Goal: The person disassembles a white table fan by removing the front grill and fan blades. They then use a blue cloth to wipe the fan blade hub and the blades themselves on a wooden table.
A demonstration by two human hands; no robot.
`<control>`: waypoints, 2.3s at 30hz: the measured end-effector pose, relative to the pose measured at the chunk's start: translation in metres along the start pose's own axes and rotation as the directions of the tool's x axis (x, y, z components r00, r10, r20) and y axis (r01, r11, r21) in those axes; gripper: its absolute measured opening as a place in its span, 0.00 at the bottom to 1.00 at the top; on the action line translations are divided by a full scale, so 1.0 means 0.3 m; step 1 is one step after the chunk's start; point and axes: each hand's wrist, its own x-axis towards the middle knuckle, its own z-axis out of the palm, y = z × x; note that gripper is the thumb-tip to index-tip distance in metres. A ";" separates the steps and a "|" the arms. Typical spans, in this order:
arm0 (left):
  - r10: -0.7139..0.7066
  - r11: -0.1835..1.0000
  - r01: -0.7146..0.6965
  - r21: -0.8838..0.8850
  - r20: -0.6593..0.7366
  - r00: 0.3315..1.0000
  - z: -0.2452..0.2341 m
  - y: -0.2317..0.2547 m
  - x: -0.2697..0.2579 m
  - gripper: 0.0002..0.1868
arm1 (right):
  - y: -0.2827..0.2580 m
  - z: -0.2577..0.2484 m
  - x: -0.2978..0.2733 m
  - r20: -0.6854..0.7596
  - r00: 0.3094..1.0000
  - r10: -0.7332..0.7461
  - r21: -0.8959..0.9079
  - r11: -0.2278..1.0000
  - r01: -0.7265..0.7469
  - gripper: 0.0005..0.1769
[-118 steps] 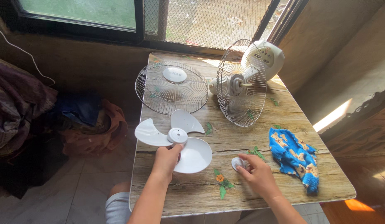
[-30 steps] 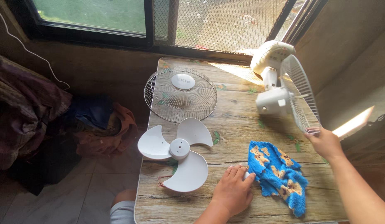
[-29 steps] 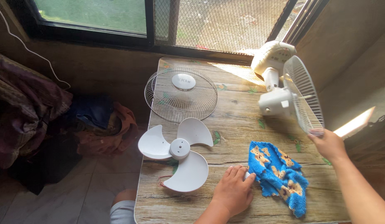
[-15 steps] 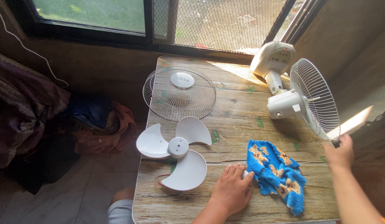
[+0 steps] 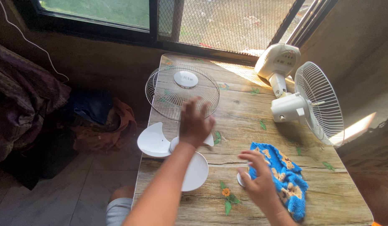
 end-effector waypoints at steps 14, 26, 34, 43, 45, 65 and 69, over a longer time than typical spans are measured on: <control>-0.949 0.238 0.962 0.137 0.242 0.201 -0.009 -0.694 0.080 0.52 | -0.022 0.175 -0.022 0.598 0.732 0.328 0.419 0.650 -0.634 0.28; -0.796 -0.097 0.891 -0.443 0.572 0.198 0.035 -0.783 0.072 0.33 | 0.034 0.218 -0.034 0.729 0.611 0.309 0.349 0.600 -0.720 0.34; -0.797 -0.275 0.712 -0.647 0.567 0.208 0.089 -0.758 0.182 0.12 | 0.054 0.217 -0.042 0.733 0.589 0.341 0.354 0.547 -0.758 0.36; -0.728 -0.455 0.514 -0.727 0.636 0.254 0.081 -0.587 0.265 0.14 | 0.040 0.176 -0.014 0.609 0.675 0.417 0.391 0.583 -0.712 0.27; -0.726 -0.427 0.540 -0.726 0.631 0.274 0.074 -0.536 0.257 0.16 | 0.044 0.147 0.028 0.537 0.689 0.486 0.411 0.563 -0.717 0.25; -0.311 0.051 0.726 -0.686 0.680 0.664 0.011 0.234 0.307 0.23 | 0.242 -0.158 0.502 0.152 0.780 0.607 0.821 0.362 -0.442 0.50; -0.156 0.414 0.561 -0.717 0.551 0.820 -0.024 0.343 0.311 0.19 | 0.186 -0.196 0.442 0.173 0.749 0.640 0.876 0.247 -0.414 0.54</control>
